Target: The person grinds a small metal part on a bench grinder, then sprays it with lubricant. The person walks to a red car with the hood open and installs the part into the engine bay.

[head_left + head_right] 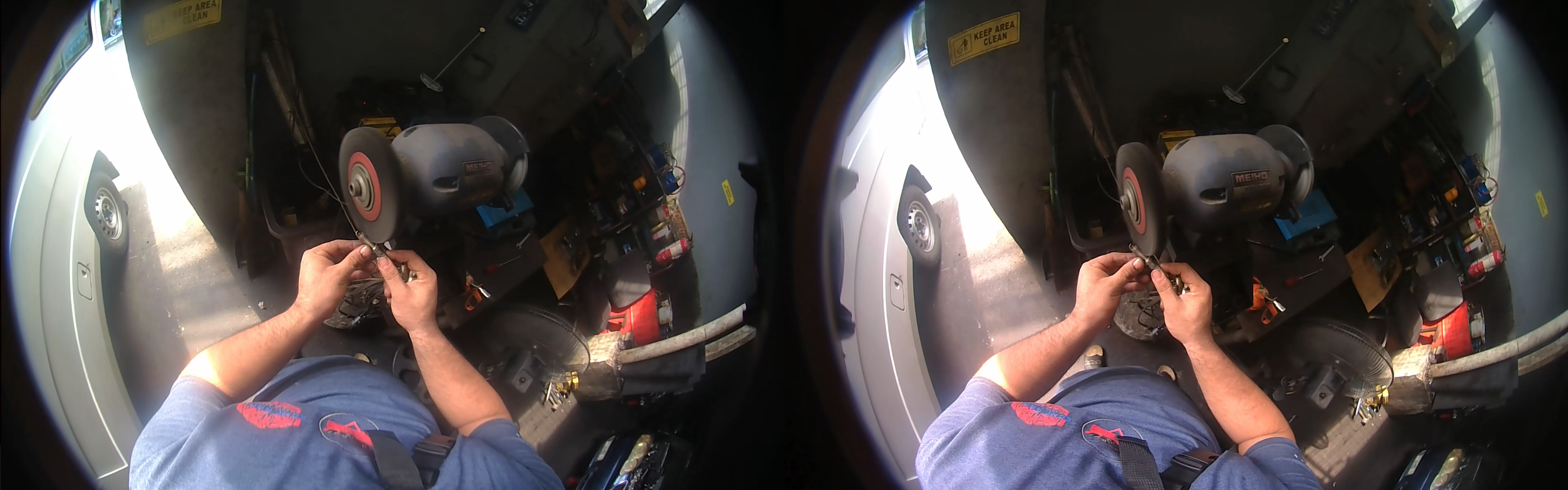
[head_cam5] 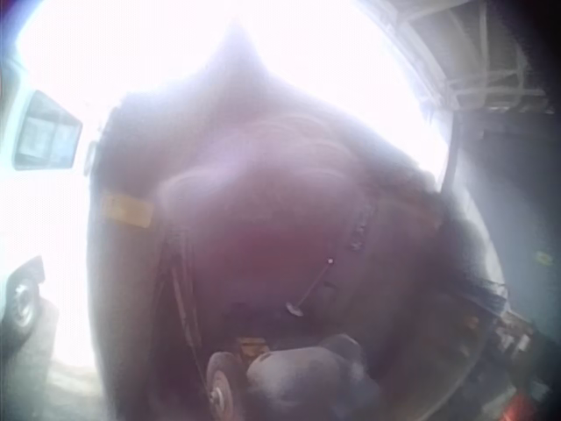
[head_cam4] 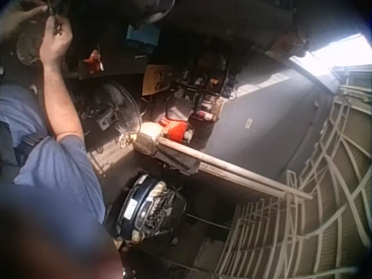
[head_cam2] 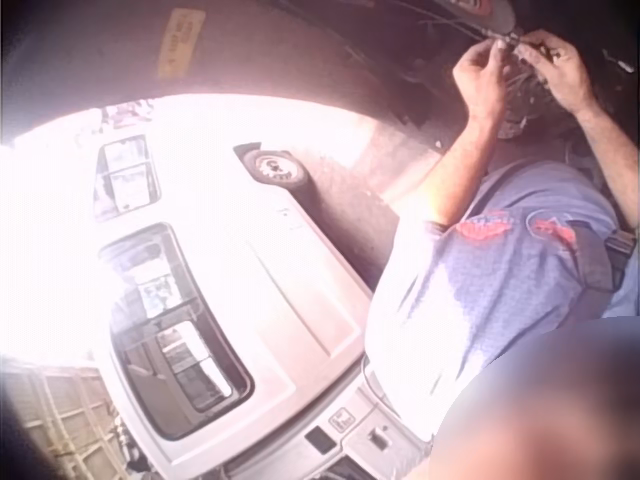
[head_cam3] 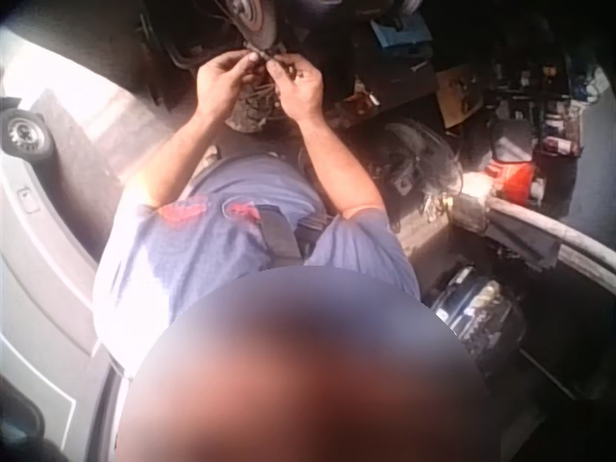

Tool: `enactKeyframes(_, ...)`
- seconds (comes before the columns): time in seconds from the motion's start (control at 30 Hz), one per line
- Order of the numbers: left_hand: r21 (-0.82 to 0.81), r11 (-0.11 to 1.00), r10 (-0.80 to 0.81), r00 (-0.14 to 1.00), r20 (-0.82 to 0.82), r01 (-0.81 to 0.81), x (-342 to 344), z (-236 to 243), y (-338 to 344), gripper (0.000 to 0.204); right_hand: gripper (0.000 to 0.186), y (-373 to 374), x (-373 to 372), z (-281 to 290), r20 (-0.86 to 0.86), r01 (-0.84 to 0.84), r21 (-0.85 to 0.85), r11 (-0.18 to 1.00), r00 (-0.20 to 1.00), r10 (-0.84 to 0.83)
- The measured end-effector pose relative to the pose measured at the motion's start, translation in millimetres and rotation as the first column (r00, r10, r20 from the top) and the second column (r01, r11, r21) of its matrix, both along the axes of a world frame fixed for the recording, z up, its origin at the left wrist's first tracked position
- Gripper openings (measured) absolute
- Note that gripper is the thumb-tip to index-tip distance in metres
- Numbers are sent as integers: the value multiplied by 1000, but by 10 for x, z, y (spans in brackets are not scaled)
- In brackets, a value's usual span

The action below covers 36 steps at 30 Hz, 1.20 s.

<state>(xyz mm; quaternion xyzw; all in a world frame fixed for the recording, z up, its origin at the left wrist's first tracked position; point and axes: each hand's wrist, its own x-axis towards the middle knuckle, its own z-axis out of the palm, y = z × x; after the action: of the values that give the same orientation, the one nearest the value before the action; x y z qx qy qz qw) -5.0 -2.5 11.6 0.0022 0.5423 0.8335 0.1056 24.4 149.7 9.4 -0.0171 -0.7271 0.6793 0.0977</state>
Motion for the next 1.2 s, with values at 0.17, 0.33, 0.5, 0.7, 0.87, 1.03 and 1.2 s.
enactKeyframes(0.17,-62,998,-2,1000,-16,1,12,-11,20,24,16,22,12,19,80,-35,-160,986,996,48)
enactKeyframes(0.33,-89,996,-34,999,-17,32,39,-3,53,23,15,53,103,29,137,-16,-262,965,989,54)
enactKeyframes(0.5,8,989,-145,989,-9,145,93,-12,42,24,13,131,202,79,179,-46,-312,949,978,106)
enactKeyframes(0.7,141,977,-154,987,-41,158,87,-36,-1,26,13,185,159,171,156,-148,-195,970,971,180)
enactKeyframes(0.87,176,969,-154,980,-129,176,144,17,-38,24,15,112,230,299,-13,-118,-30,993,993,117)
enactKeyframes(1.03,254,946,-159,971,-179,202,243,107,-75,22,13,107,369,496,-4,-231,-101,968,973,231)
enactKeyframes(1.2,259,935,-189,957,-220,244,268,171,-92,23,11,139,390,575,88,-317,-420,850,918,387)
